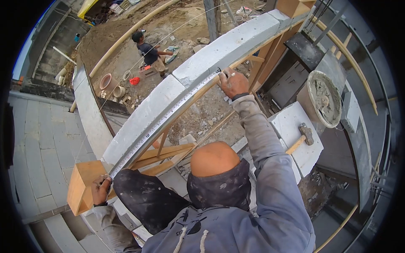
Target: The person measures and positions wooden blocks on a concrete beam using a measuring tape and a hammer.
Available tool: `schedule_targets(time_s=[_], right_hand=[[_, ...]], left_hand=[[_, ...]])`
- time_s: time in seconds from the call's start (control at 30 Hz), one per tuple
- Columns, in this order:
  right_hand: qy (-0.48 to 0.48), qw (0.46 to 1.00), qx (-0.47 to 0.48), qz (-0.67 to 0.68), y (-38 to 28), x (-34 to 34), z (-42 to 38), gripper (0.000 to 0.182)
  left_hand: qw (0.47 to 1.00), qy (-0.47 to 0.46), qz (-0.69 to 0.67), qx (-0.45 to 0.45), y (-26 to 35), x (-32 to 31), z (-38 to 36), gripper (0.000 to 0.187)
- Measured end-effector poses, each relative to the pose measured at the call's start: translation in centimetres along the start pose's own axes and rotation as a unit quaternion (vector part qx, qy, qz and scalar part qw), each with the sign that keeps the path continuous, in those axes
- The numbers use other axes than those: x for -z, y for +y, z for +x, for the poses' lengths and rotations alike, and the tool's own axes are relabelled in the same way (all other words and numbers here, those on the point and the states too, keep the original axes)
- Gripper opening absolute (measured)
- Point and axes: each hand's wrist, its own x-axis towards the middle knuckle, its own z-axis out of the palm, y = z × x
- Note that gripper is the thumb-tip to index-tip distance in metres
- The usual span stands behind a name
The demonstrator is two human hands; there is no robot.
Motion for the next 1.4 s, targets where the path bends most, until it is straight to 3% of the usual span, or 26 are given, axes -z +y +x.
schedule_targets(time_s=[0.1,0.17,0.33,0.43,0.63,0.7,0.9,1.2,1.4], right_hand=[[0.02,0.999,-0.007,0.037,-0.7,-0.4,0.7,0.015],[0.092,0.992,0.08,0.032,-0.3,-1.4,1.1,0.014],[0.022,0.997,0.048,0.064,-1.8,-1.7,1.4,0.023],[0.021,0.991,0.129,-0.004,-2.1,-2.1,1.5,0.024],[0.029,0.997,0.072,0.017,-3.3,-1.1,1.3,0.023],[0.059,0.997,0.021,0.034,-3.5,-1.0,1.2,0.03],[-0.002,0.995,0.095,0.038,-3.2,-0.8,1.8,0.044],[-0.001,0.986,0.168,0.016,-1.6,-1.9,3.4,0.028],[-0.008,0.988,0.15,-0.035,-2.1,-1.6,4.8,0.019]], left_hand=[[0.999,0.007,-0.045,-0.025,-2.7,-1.2,0.9,0.02],[0.999,0.001,-0.047,0.005,-3.5,-1.7,1.1,0.021],[0.997,0.001,-0.07,0.027,-4.5,-2.1,1.5,0.023],[0.997,-0.01,-0.074,0.036,-5.6,-2.0,1.7,0.025],[0.989,-0.019,-0.117,0.084,-5.2,-1.9,2.1,0.025],[0.989,-0.02,-0.118,0.088,-5.0,-1.9,2.2,0.024],[0.985,-0.028,-0.136,0.105,-4.8,-1.8,2.6,0.023],[0.991,-0.025,-0.08,0.107,-4.5,-1.8,3.7,0.027],[0.986,-0.052,-0.127,0.096,-3.6,-1.2,4.9,0.029]])
